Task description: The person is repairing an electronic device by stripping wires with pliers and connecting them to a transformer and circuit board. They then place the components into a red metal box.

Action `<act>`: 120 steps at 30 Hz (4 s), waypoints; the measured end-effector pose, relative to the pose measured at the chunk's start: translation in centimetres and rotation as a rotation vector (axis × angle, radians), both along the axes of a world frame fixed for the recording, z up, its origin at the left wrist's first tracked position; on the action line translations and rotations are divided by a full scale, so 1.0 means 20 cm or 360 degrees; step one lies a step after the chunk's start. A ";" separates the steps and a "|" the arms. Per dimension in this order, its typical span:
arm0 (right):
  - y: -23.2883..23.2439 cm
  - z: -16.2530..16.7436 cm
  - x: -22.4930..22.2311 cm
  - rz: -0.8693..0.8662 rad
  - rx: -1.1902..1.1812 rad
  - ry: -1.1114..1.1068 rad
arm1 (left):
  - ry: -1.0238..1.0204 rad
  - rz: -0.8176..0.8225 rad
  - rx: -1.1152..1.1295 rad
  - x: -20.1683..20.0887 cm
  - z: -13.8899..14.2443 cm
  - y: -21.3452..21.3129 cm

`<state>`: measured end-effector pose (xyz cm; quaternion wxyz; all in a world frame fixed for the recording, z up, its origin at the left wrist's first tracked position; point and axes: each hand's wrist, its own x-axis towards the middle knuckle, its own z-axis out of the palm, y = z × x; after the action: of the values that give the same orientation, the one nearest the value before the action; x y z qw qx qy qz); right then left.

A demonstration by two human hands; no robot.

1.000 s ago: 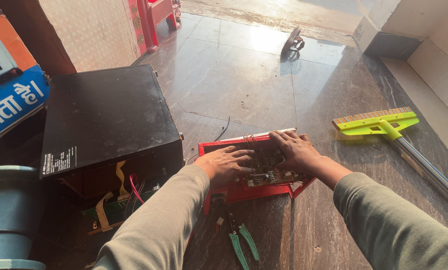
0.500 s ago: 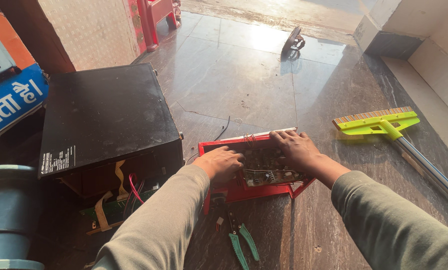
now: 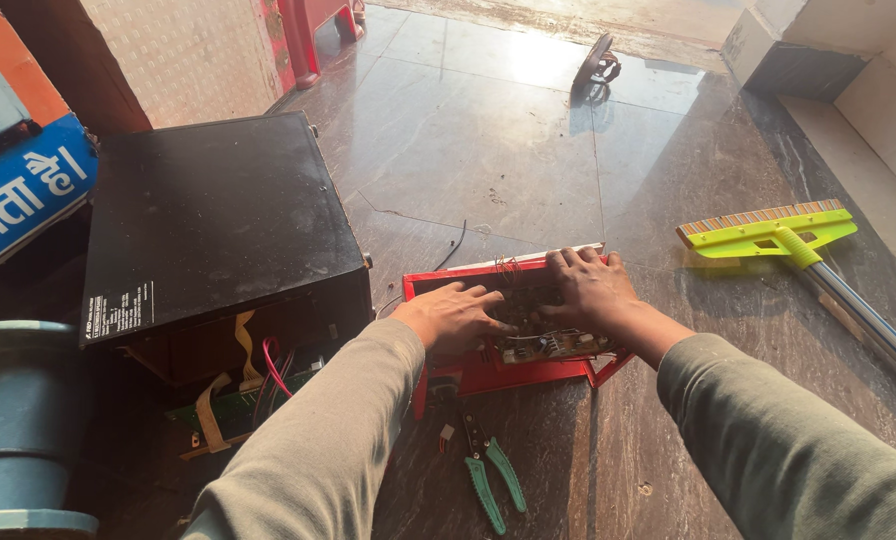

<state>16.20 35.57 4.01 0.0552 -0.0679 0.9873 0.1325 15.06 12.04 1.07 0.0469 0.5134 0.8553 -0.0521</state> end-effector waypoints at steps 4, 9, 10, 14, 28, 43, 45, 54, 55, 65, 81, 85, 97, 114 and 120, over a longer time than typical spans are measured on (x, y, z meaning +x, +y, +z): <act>0.06 -0.02 -0.04 0.0069 -0.0008 -0.0008 | 0.0017 -0.0007 -0.0038 0.00 0.00 0.00; 0.08 -0.05 -0.03 0.0201 0.0097 0.0033 | -0.0041 0.0016 -0.0110 0.01 0.01 0.00; 0.08 -0.05 -0.02 0.0204 0.0110 0.0027 | -0.0016 -0.0009 -0.0102 0.02 0.02 0.00; 0.06 -0.04 0.00 0.0195 0.0062 0.0057 | 0.0044 -0.0088 -0.0161 0.04 0.02 0.00; 0.18 0.03 -0.09 -0.0200 -0.0259 0.0292 | 0.0055 -0.0113 0.0037 0.00 -0.02 -0.01; 0.06 0.29 -0.18 -0.0450 -0.0697 0.0553 | 0.0078 0.0146 0.0399 -0.07 -0.03 -0.21; -0.01 0.40 -0.18 -0.0336 -0.0730 0.0634 | 0.0105 0.0110 0.0565 -0.05 -0.04 -0.23; -0.14 0.55 -0.13 -0.0079 -0.0653 0.0749 | 0.0278 -0.0019 0.0730 -0.03 -0.17 -0.23; -0.15 0.56 -0.12 -0.0068 -0.0656 0.0758 | 0.0241 0.0027 0.0660 -0.03 -0.19 -0.23; -0.22 0.62 -0.08 0.0010 -0.0391 0.0773 | 0.0124 0.0087 0.0504 -0.03 -0.19 -0.24; -0.29 0.64 -0.04 0.0116 -0.0363 0.0845 | 0.0091 -0.0011 0.0580 -0.05 -0.21 -0.28; -0.29 0.64 -0.05 0.0109 -0.0383 0.0819 | 0.0066 0.0044 0.0570 -0.03 -0.20 -0.27; -0.19 0.59 -0.08 -0.0036 -0.0487 0.0748 | 0.0121 0.0022 0.0583 -0.04 -0.21 -0.22; -0.40 0.68 0.05 0.0101 -0.0539 0.0766 | 0.0123 -0.0098 0.0665 -0.05 -0.29 -0.34; -0.47 0.68 0.05 0.0193 -0.0443 0.0861 | 0.0282 -0.0211 0.0874 -0.04 -0.33 -0.35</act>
<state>17.25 26.21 17.54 -0.2273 -0.0959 0.9690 0.0124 14.33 5.07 -5.46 -0.1720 0.5552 0.8026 0.1339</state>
